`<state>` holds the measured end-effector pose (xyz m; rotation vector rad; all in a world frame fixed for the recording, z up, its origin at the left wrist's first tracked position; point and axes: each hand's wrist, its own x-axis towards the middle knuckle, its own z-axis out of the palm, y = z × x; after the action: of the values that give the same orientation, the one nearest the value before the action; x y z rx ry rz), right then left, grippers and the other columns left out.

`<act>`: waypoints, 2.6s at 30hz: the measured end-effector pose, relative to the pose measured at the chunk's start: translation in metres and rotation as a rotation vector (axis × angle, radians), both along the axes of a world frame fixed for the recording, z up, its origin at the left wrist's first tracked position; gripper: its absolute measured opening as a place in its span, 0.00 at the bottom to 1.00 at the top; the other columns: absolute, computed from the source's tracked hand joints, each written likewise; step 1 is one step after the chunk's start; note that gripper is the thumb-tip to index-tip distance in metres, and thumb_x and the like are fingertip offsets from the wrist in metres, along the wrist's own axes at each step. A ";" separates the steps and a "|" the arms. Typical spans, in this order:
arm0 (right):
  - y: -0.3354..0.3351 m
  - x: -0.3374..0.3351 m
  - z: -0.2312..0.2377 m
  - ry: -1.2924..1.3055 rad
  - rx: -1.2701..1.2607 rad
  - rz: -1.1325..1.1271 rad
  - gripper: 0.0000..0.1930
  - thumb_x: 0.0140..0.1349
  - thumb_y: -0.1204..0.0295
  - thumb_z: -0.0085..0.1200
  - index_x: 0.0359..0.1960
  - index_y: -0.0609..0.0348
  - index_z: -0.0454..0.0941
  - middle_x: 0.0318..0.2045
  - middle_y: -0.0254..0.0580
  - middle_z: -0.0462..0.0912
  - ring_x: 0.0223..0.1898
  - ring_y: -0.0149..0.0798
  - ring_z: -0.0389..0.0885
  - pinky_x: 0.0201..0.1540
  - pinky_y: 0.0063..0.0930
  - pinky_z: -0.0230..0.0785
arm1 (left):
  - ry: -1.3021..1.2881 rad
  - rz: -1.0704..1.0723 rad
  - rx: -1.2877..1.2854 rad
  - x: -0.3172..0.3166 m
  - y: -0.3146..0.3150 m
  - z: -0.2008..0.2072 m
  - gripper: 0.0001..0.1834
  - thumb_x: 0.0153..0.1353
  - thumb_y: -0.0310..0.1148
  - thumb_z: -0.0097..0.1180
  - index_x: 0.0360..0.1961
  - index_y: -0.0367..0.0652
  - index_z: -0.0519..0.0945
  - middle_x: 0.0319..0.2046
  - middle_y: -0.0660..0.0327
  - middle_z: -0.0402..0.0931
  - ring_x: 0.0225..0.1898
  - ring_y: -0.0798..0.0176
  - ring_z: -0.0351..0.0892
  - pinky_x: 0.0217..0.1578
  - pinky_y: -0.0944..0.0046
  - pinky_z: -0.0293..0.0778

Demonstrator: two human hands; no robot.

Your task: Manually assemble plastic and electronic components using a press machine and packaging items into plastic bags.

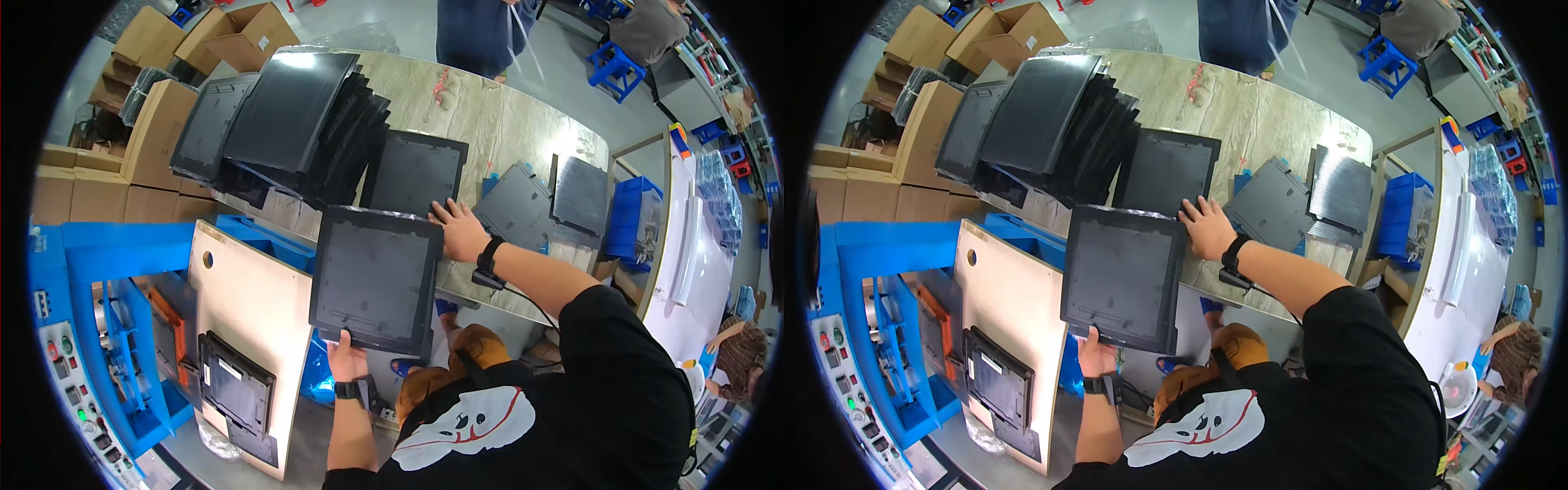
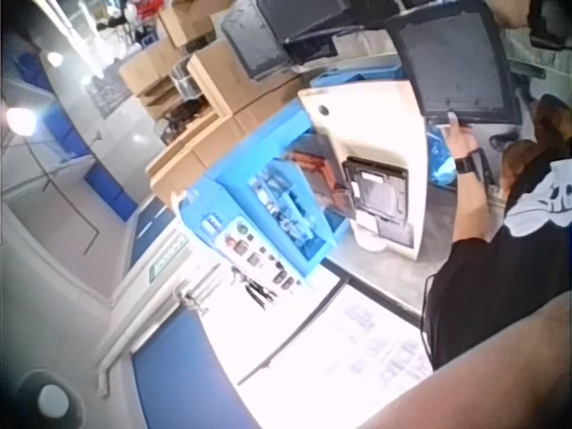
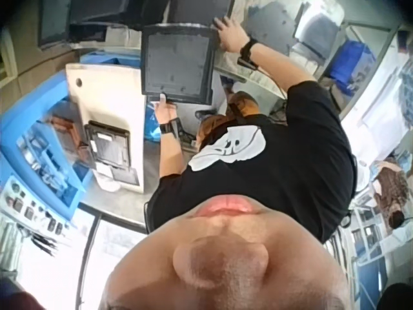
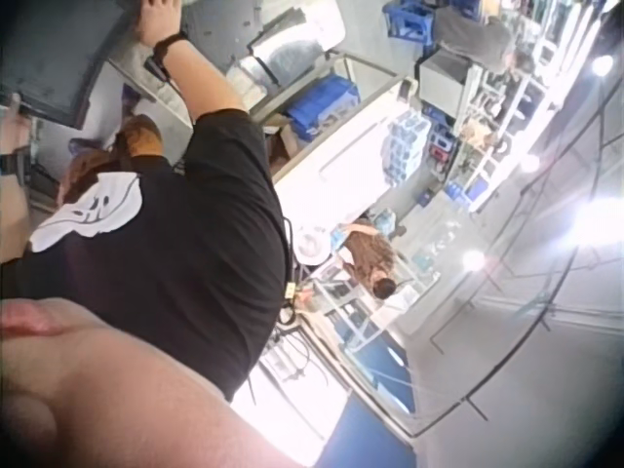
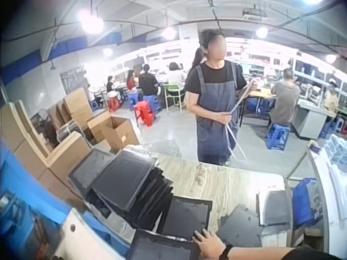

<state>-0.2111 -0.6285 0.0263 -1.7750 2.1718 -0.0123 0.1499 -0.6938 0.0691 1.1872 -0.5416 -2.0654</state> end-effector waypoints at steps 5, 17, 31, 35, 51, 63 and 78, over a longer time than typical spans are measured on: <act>0.029 0.035 0.004 -0.038 -0.051 0.046 0.33 0.49 0.64 0.58 0.60 0.62 0.70 0.66 0.54 0.61 0.68 0.62 0.55 0.68 0.52 0.50 | 0.073 -0.055 -0.064 -0.030 -0.023 -0.013 0.24 0.65 0.26 0.55 0.62 0.43 0.67 0.55 0.56 0.73 0.54 0.52 0.75 0.55 0.45 0.72; 0.135 0.085 0.012 -0.330 -0.304 -0.150 0.21 0.52 0.73 0.58 0.49 0.65 0.74 0.58 0.62 0.68 0.63 0.65 0.61 0.65 0.52 0.55 | -0.383 -0.330 -0.046 -0.130 -0.031 -0.104 0.22 0.58 0.45 0.66 0.40 0.38 0.74 0.31 0.59 0.76 0.27 0.62 0.76 0.29 0.61 0.77; 0.119 0.135 0.036 -0.579 -0.185 0.098 0.12 0.56 0.75 0.56 0.42 0.64 0.77 0.43 0.53 0.78 0.46 0.56 0.75 0.50 0.43 0.68 | -0.604 -0.005 -0.005 -0.099 -0.014 -0.073 0.18 0.60 0.42 0.63 0.41 0.37 0.79 0.31 0.62 0.80 0.31 0.71 0.78 0.27 0.70 0.73; 0.060 0.161 0.046 -0.766 -0.044 0.176 0.12 0.57 0.72 0.57 0.41 0.65 0.77 0.37 0.51 0.80 0.41 0.55 0.78 0.45 0.42 0.71 | -0.530 -0.158 -0.305 0.000 0.032 -0.053 0.17 0.62 0.41 0.60 0.42 0.36 0.79 0.32 0.59 0.80 0.34 0.68 0.79 0.36 0.67 0.75; -0.359 0.624 0.141 -0.342 -0.080 0.754 0.41 0.65 0.39 0.38 0.72 0.53 0.50 0.71 0.62 0.45 0.72 0.65 0.42 0.72 0.52 0.40 | -1.161 0.117 0.608 0.500 0.320 -0.172 0.16 0.56 0.40 0.59 0.32 0.36 0.84 0.27 0.52 0.83 0.30 0.54 0.84 0.35 0.57 0.77; -0.538 0.735 0.075 -0.203 -0.337 0.505 0.29 0.64 0.46 0.44 0.56 0.54 0.74 0.59 0.51 0.73 0.58 0.52 0.72 0.59 0.46 0.64 | -0.444 0.638 0.823 0.563 0.358 -0.144 0.10 0.63 0.38 0.56 0.33 0.41 0.78 0.22 0.62 0.78 0.20 0.67 0.77 0.16 0.68 0.67; -0.543 0.723 0.071 -0.232 -0.335 0.547 0.20 0.65 0.56 0.45 0.48 0.58 0.77 0.51 0.53 0.78 0.51 0.53 0.76 0.53 0.47 0.68 | -0.545 0.530 0.741 0.592 0.298 -0.149 0.10 0.64 0.38 0.56 0.35 0.42 0.77 0.25 0.62 0.79 0.22 0.69 0.76 0.18 0.68 0.67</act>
<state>0.5122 -1.1717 0.0970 -2.3634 1.5356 -0.4477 0.7417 -0.3961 -0.0796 2.0738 0.3416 -1.4836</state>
